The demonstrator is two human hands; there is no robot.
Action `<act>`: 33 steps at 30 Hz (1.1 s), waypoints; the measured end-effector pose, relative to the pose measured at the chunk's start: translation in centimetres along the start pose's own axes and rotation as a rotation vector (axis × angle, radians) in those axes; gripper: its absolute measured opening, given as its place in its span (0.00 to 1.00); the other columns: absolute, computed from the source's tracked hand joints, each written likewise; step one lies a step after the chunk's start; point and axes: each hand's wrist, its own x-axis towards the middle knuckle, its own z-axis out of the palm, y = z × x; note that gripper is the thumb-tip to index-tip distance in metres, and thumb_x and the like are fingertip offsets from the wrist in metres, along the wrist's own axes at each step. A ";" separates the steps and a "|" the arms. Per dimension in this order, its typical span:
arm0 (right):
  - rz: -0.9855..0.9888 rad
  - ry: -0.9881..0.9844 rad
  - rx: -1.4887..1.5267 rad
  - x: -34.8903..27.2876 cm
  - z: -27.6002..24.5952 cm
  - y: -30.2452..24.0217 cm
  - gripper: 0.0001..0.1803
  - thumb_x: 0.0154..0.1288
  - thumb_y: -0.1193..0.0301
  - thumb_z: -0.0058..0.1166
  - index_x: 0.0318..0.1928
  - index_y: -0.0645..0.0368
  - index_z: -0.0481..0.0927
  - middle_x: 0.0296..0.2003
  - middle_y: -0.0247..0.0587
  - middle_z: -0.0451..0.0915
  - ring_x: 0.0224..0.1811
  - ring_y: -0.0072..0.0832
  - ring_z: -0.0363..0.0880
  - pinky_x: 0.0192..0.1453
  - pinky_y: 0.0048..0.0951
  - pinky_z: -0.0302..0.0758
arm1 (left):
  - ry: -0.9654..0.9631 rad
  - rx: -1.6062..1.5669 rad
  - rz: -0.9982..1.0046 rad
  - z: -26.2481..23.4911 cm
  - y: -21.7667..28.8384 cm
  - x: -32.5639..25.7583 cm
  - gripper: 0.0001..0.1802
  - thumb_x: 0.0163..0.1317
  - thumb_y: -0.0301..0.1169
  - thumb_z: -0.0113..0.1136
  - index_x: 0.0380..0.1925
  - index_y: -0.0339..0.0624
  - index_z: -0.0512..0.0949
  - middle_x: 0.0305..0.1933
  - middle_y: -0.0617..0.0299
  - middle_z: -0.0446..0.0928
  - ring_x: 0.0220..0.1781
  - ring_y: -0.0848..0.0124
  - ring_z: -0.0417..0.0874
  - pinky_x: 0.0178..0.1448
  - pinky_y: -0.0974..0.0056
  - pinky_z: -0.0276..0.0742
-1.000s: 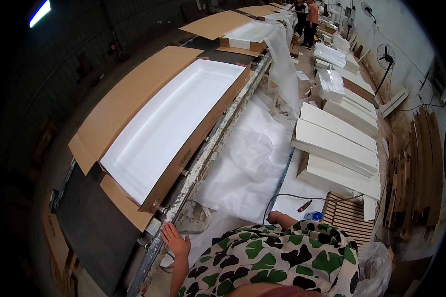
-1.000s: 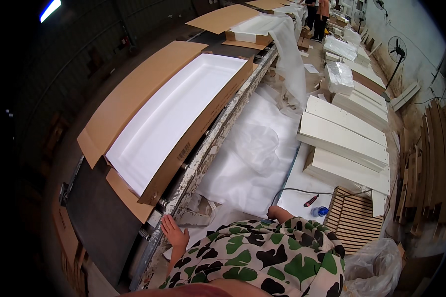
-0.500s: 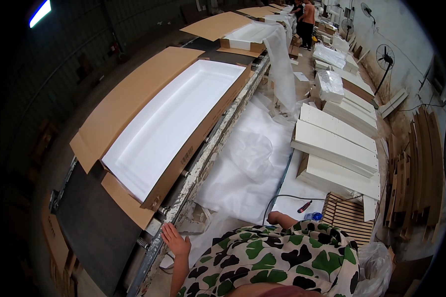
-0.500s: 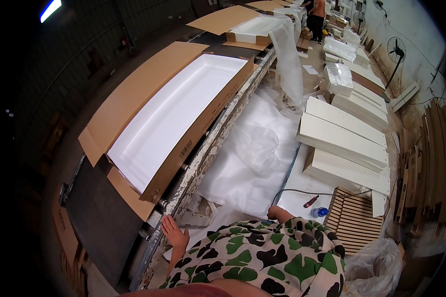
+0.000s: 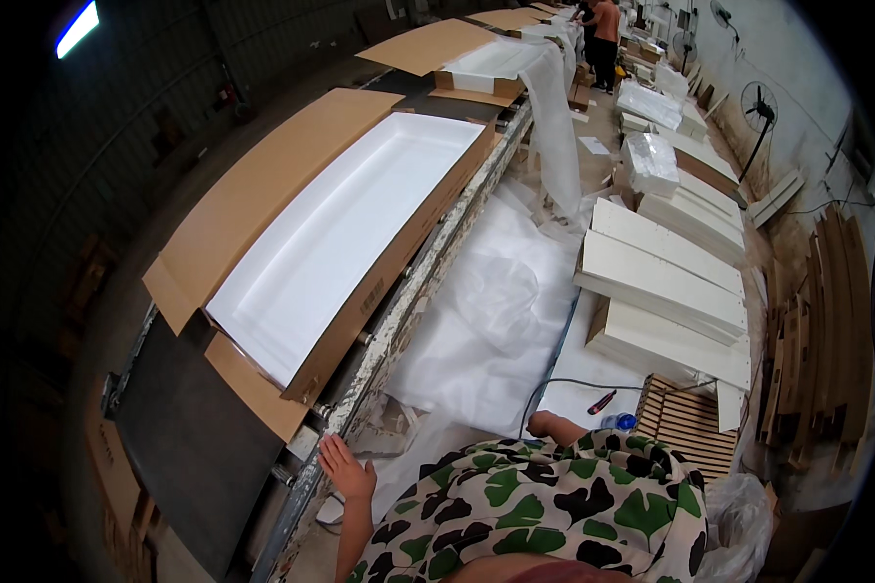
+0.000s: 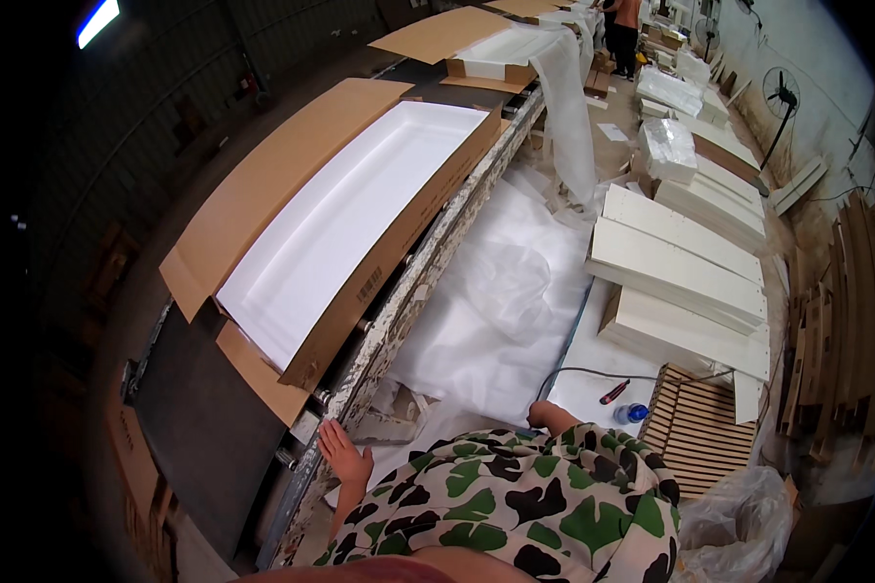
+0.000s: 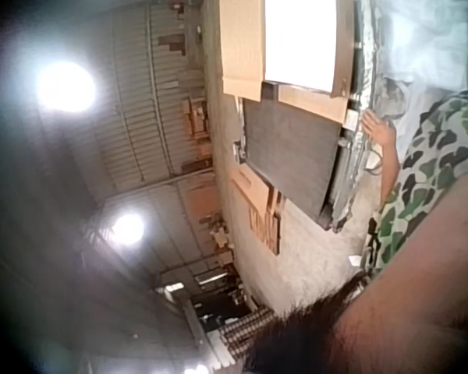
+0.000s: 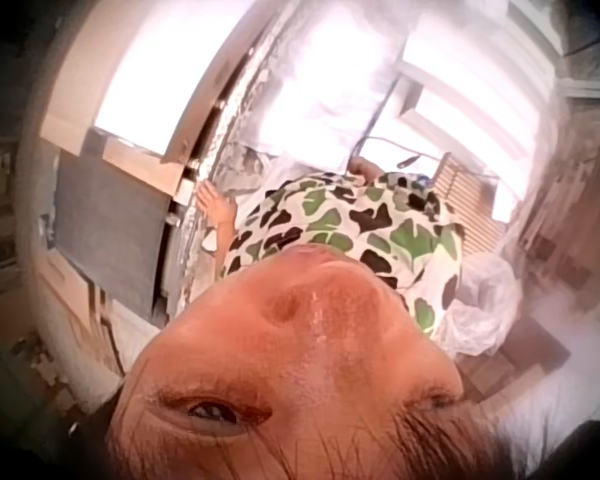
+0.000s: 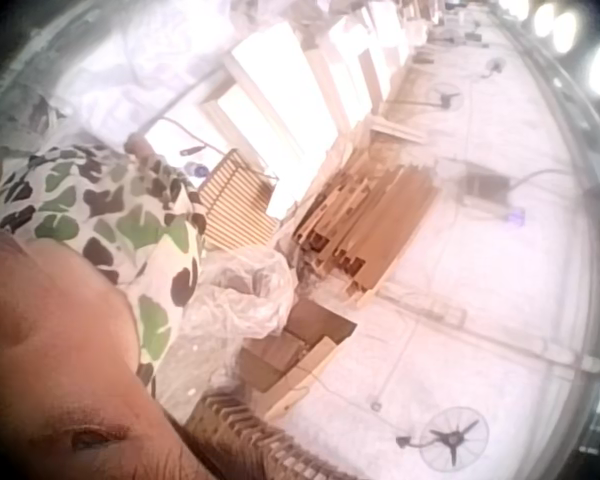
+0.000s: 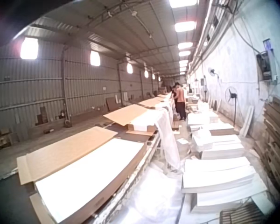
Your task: The person packs furniture components by setting up foam padding inside a cardboard box, placing wooden panels into the box, covering them with foam sheeting, and retrieving additional panels from a stack.
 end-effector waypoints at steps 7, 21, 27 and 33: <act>-0.109 0.022 -0.151 0.0 -0.5 -0.3 0.20 0.59 0.58 0.41 0.33 0.59 0.81 0.37 0.49 0.79 0.41 0.45 0.77 0.46 0.40 0.72 | 0.007 0.025 -0.043 0.6 -0.9 0.1 0.51 0.39 0.35 0.66 0.62 0.31 0.49 0.66 0.44 0.48 0.69 0.49 0.44 0.69 0.47 0.37; 0.095 -0.020 0.062 -9.0 1.7 2.8 0.21 0.56 0.57 0.41 0.36 0.60 0.80 0.37 0.53 0.78 0.42 0.47 0.75 0.49 0.40 0.70 | 0.426 -0.047 0.216 -11.3 2.6 18.4 0.32 0.53 0.42 0.57 0.53 0.32 0.64 0.59 0.43 0.62 0.63 0.48 0.58 0.63 0.46 0.51; 0.176 -0.130 0.197 -8.7 1.5 4.6 0.21 0.54 0.56 0.43 0.32 0.61 0.80 0.35 0.53 0.79 0.39 0.47 0.77 0.47 0.39 0.72 | -0.171 -0.025 -0.038 -9.9 1.9 22.0 0.27 0.53 0.52 0.54 0.33 0.35 0.78 0.31 0.45 0.77 0.35 0.50 0.77 0.39 0.55 0.72; 0.077 -0.100 0.120 0.5 -0.1 9.5 0.20 0.56 0.58 0.41 0.33 0.59 0.81 0.35 0.52 0.78 0.38 0.48 0.76 0.46 0.40 0.72 | -0.159 -0.158 -0.098 -8.9 2.6 23.1 0.29 0.50 0.50 0.60 0.41 0.33 0.76 0.39 0.46 0.78 0.44 0.55 0.78 0.46 0.60 0.72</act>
